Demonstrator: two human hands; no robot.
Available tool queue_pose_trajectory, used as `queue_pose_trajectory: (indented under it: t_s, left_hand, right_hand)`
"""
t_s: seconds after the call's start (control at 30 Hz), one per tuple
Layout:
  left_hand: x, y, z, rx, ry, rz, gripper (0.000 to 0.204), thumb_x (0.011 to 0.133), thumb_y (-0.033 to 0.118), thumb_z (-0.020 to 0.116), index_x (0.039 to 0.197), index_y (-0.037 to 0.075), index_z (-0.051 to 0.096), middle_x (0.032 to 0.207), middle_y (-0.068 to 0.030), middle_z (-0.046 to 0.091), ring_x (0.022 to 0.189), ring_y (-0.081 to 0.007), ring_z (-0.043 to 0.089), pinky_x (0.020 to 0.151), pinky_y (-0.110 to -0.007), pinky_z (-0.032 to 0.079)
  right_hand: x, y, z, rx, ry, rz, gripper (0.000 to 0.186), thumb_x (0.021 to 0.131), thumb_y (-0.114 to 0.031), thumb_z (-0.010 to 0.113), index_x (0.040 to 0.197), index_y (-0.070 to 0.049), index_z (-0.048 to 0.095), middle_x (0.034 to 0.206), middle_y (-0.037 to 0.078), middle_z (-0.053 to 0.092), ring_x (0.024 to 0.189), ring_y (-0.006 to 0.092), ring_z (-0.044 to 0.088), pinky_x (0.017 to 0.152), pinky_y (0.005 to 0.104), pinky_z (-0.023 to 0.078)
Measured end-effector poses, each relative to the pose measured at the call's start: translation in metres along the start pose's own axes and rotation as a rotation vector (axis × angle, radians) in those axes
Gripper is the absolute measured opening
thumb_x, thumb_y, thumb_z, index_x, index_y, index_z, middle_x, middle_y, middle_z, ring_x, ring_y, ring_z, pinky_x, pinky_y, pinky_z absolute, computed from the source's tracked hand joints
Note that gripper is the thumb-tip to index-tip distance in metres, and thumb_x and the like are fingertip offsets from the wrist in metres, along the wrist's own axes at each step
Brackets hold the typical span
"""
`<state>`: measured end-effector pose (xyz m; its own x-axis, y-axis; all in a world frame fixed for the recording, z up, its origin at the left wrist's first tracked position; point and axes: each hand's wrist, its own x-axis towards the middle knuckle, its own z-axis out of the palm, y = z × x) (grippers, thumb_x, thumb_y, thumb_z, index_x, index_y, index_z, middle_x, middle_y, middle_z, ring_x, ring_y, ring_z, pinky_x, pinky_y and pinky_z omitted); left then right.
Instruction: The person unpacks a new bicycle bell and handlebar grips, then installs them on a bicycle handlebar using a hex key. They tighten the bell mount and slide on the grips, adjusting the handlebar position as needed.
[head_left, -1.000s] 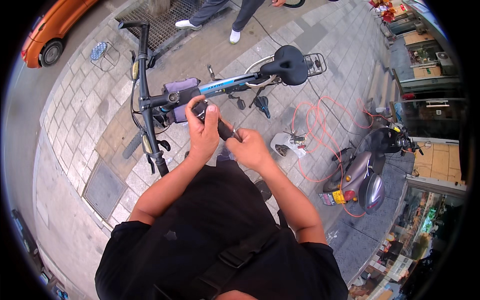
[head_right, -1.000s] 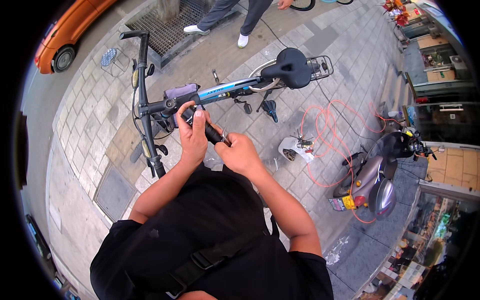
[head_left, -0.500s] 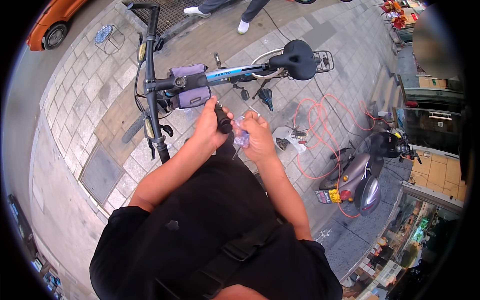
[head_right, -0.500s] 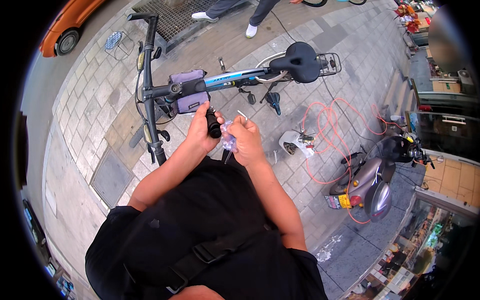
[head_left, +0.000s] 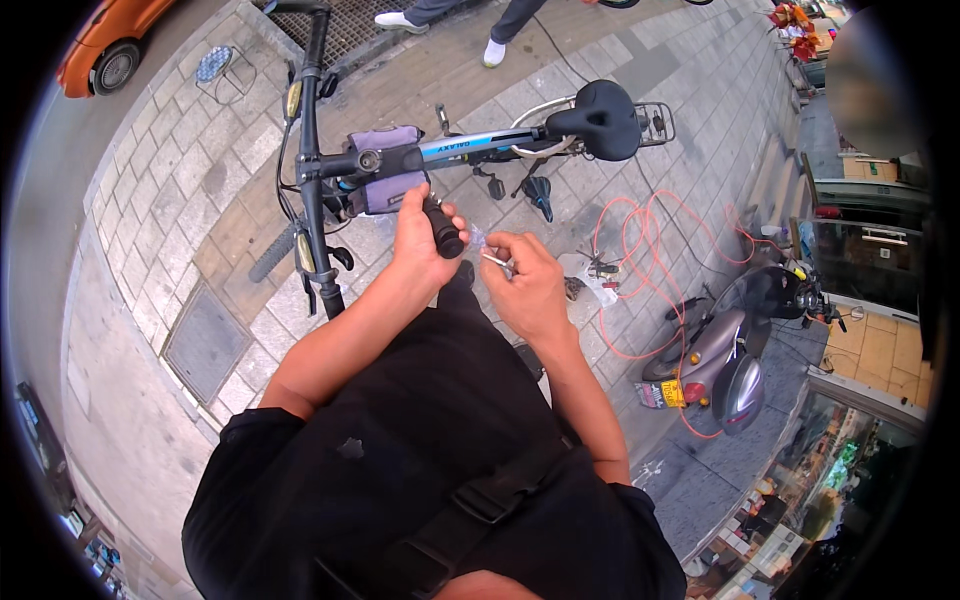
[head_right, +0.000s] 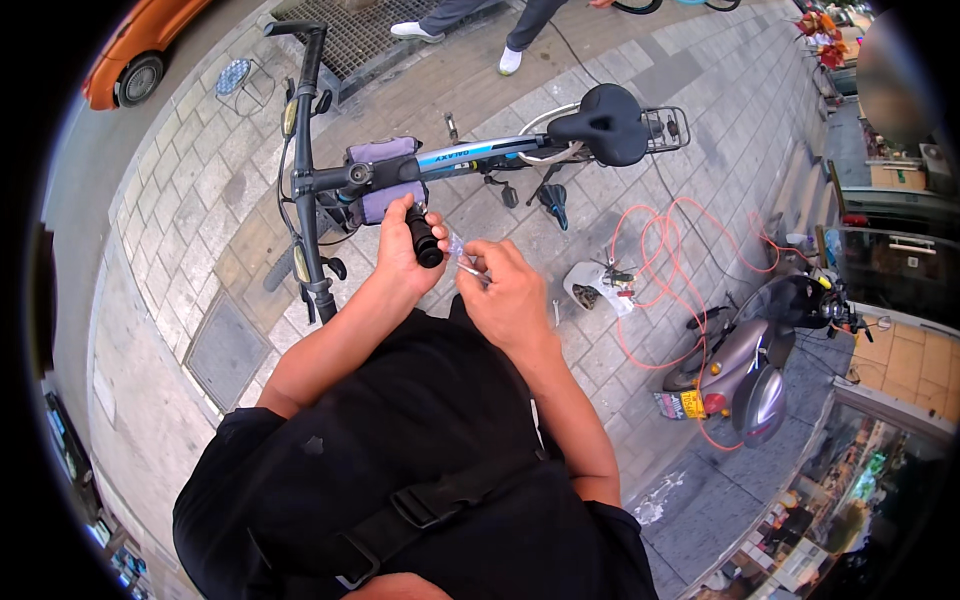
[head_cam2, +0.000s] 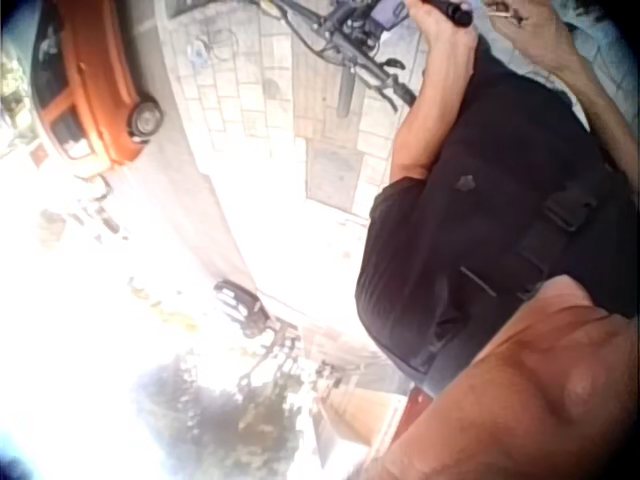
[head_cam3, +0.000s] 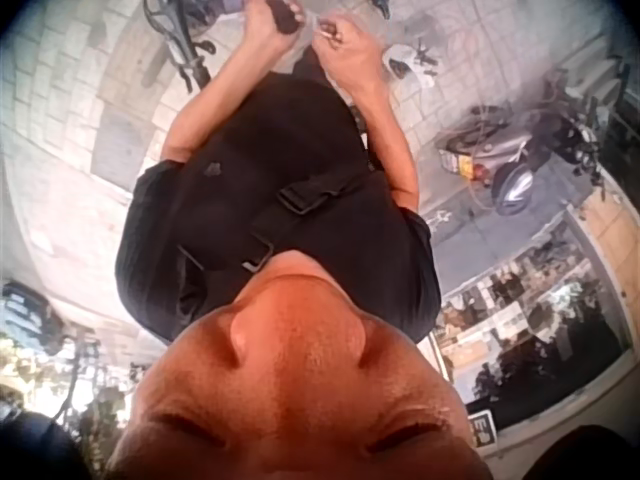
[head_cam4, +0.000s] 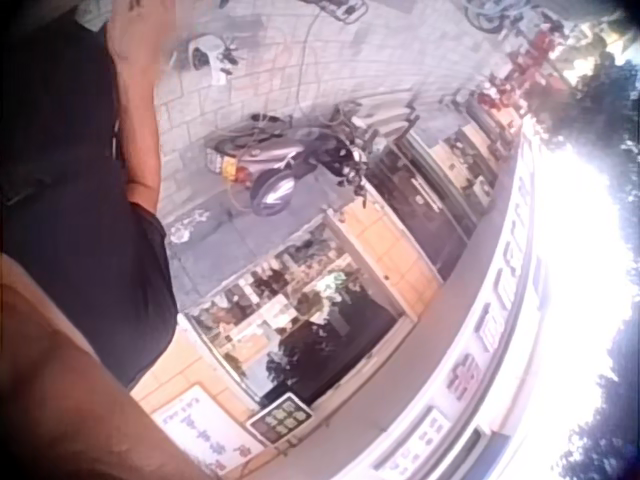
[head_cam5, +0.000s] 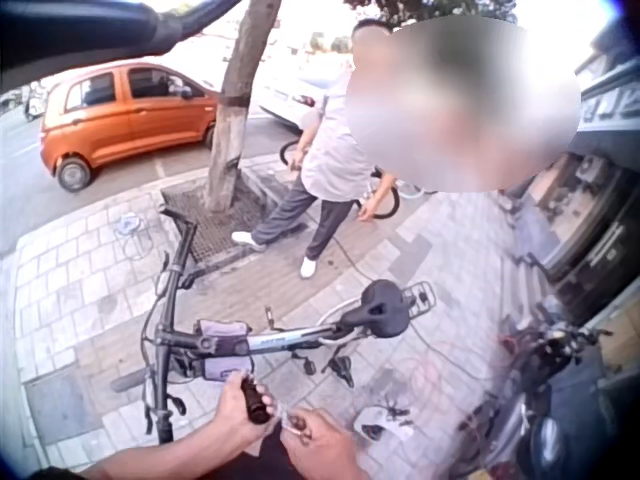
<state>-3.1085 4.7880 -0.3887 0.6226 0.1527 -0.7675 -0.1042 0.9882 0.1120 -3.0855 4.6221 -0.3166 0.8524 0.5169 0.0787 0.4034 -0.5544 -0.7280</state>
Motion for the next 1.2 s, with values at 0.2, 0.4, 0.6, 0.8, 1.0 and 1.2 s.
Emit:
queue_pose_trajectory:
  t_s: [0.2,0.4,0.6,0.8,1.0,1.2]
  left_hand:
    - [-0.055,0.035,0.009,-0.008,0.006,0.058,0.033,0.100,0.045,0.059,0.093,0.015,0.051,0.071,-0.0043,0.059,0.059,-0.0195,0.059,0.049,-0.035,0.048]
    - [-0.166,0.026,0.011,0.039,-0.053,0.188,0.030,0.102,0.039,0.062,0.108,0.017,0.043,0.074,-0.0050,0.056,0.048,-0.0235,0.060,0.039,-0.040,0.048]
    - [-0.198,0.043,0.016,0.003,-0.141,0.401,0.030,0.104,0.039,0.063,0.105,0.017,0.043,0.072,-0.0049,0.055,0.040,-0.0209,0.054,0.036,-0.038,0.045]
    - [-0.176,0.048,0.024,0.017,-0.105,0.565,0.030,0.104,0.040,0.062,0.102,0.014,0.047,0.069,-0.0047,0.055,0.041,-0.0207,0.055,0.039,-0.037,0.048]
    - [-0.115,0.065,0.035,0.082,-0.087,0.418,0.040,0.105,0.052,0.053,0.090,0.015,0.050,0.071,-0.0023,0.054,0.051,-0.0181,0.055,0.045,-0.034,0.047]
    - [-0.083,0.056,0.030,0.094,-0.073,0.241,0.046,0.102,0.053,0.056,0.079,0.014,0.051,0.071,-0.0024,0.055,0.054,-0.0194,0.055,0.048,-0.035,0.046]
  right_hand:
    - [-0.012,-0.106,0.000,-0.071,-0.017,-0.112,0.036,0.084,-0.008,0.074,0.120,-0.010,0.069,0.102,0.010,0.068,0.088,0.0301,0.071,0.073,0.0439,0.057]
    - [-0.081,-0.168,-0.009,0.091,-0.084,0.244,0.026,0.096,-0.017,0.071,0.103,0.008,0.072,0.084,0.011,0.072,0.074,0.0153,0.065,0.068,0.0330,0.051]
    - [-0.070,-0.162,-0.004,0.371,-0.196,0.205,0.013,0.096,-0.008,0.066,0.092,0.005,0.067,0.079,-0.005,0.059,0.069,0.0030,0.049,0.059,0.0239,0.037]
    - [-0.048,-0.164,0.005,0.397,-0.177,0.108,0.015,0.094,-0.007,0.062,0.087,0.005,0.065,0.074,-0.004,0.059,0.070,0.0037,0.049,0.058,0.0258,0.039]
    - [0.017,-0.113,0.023,0.337,-0.342,0.213,0.028,0.089,-0.023,0.066,0.083,0.004,0.063,0.073,0.022,0.066,0.068,0.0349,0.067,0.066,0.0447,0.051]
    - [0.013,-0.096,0.015,0.479,-0.350,0.283,0.029,0.099,-0.023,0.068,0.093,0.006,0.066,0.069,0.007,0.060,0.065,0.0117,0.054,0.061,0.0344,0.046]
